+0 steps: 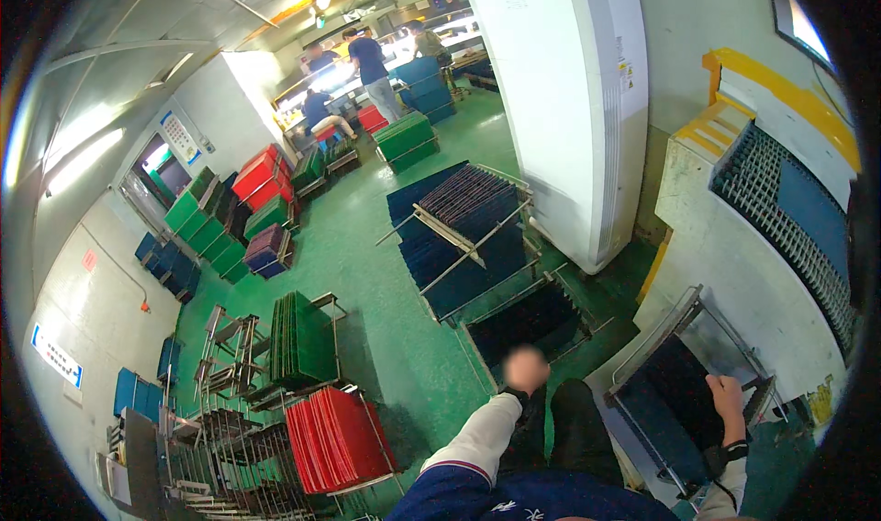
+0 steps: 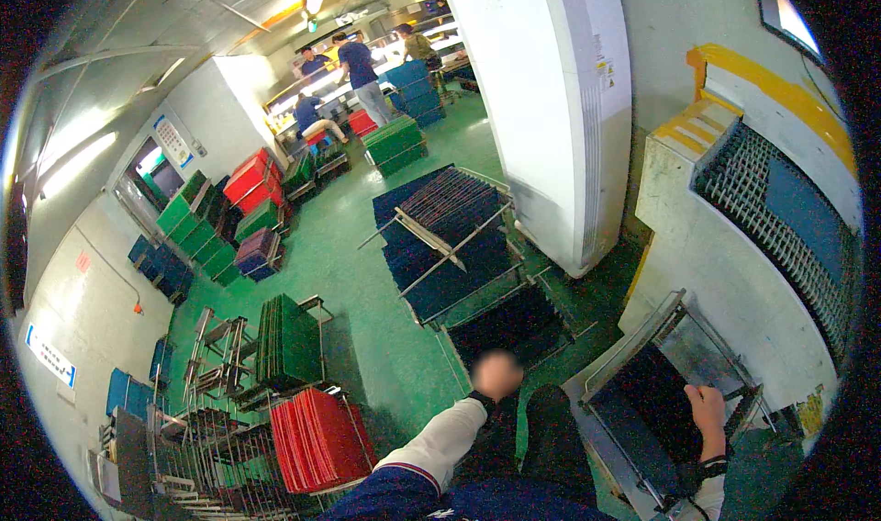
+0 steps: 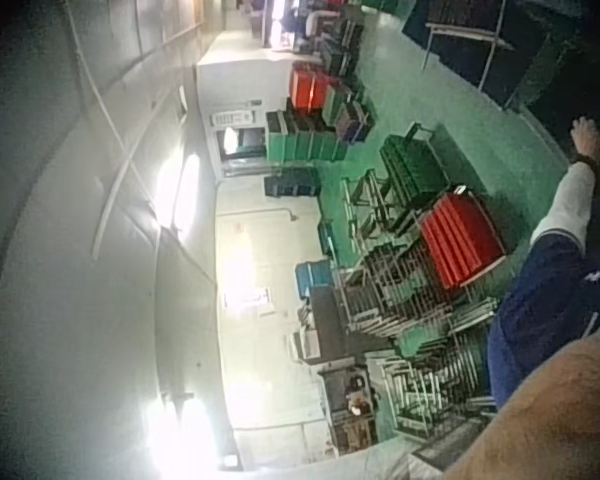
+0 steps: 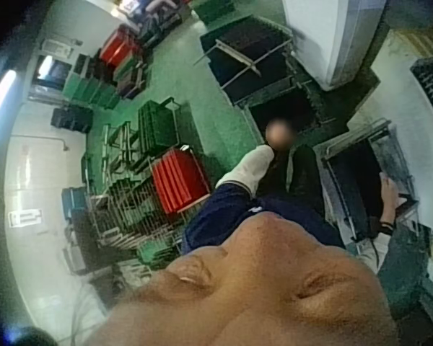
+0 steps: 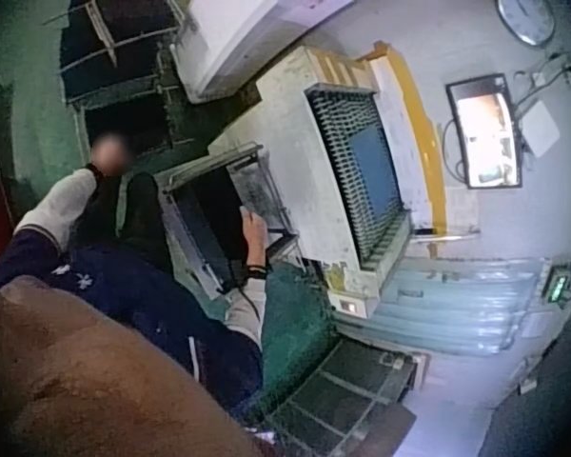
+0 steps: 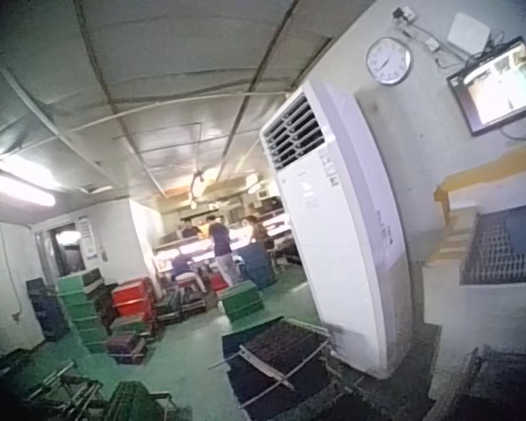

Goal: Unload processed blue metal sheets from a machine and place them into a vertical storage rack.

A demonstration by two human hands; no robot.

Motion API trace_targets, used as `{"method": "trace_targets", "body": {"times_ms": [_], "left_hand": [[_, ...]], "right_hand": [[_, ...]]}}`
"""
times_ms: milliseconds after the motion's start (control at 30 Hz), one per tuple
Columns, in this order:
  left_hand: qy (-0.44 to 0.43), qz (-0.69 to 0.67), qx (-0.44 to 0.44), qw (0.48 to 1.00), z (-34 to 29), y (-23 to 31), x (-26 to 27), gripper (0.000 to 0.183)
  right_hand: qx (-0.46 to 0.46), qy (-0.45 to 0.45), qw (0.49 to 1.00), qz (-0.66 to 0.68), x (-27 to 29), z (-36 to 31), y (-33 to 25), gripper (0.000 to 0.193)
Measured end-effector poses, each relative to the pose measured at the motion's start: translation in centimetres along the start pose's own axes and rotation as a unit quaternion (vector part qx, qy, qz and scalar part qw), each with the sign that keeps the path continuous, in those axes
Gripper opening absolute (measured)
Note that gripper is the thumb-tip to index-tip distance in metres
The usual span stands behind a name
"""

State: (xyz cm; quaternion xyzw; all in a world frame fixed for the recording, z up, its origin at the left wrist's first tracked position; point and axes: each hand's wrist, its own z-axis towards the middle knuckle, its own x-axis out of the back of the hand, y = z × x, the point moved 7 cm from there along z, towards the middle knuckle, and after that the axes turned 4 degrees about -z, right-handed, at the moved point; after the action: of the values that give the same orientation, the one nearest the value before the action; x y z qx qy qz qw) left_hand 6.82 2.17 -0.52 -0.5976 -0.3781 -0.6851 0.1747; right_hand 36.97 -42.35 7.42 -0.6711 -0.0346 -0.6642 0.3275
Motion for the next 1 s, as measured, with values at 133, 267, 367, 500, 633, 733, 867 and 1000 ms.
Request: {"method": "trace_targets", "body": {"times_ms": [133, 267, 367, 500, 633, 733, 867, 1000], "left_hand": [[-0.001, -0.002, -0.001, 1.000, 0.1, 0.2, 0.1, 0.033], [-0.001, 0.003, 0.002, 1.000, 0.0, -0.2, 0.1, 0.033], [-0.002, 0.003, -0.003, 1.000, 0.1, 0.1, 0.1, 0.034], [-0.002, 0.006, 0.006, 1.000, 0.0, -0.1, 0.2, 0.035], [-0.005, 0.012, 0.004, 1.000, 0.0, 0.2, 0.3, 0.035], [-0.006, 0.013, 0.003, 1.000, 0.1, 0.3, 0.2, 0.035], [-0.002, 0.017, 0.011, 1.000, -0.1, -0.2, 0.4, 0.035], [-0.011, 0.014, 0.008, 1.000, 0.1, 0.2, 0.2, 0.036]], "right_hand": [[0.023, 0.016, 1.000, 0.002, -0.9, 0.2, 1.4, 0.053], [0.013, -0.014, 1.000, 0.017, -0.9, 0.4, 0.7, 0.052], [0.015, 0.000, 1.000, 0.003, -0.4, 0.2, 0.6, 0.054], [-0.009, -0.023, 0.999, 0.020, 0.2, 0.1, -0.7, 0.053], [-0.007, -0.016, 1.000, -0.003, -0.1, 0.0, 0.1, 0.049], [0.011, 0.005, 1.000, -0.002, -0.4, -0.1, 0.7, 0.049], [-0.003, -0.033, 0.999, 0.002, 0.6, -0.1, -1.6, 0.050], [0.000, -0.017, 1.000, -0.001, 0.7, -0.3, -1.1, 0.050]]}}
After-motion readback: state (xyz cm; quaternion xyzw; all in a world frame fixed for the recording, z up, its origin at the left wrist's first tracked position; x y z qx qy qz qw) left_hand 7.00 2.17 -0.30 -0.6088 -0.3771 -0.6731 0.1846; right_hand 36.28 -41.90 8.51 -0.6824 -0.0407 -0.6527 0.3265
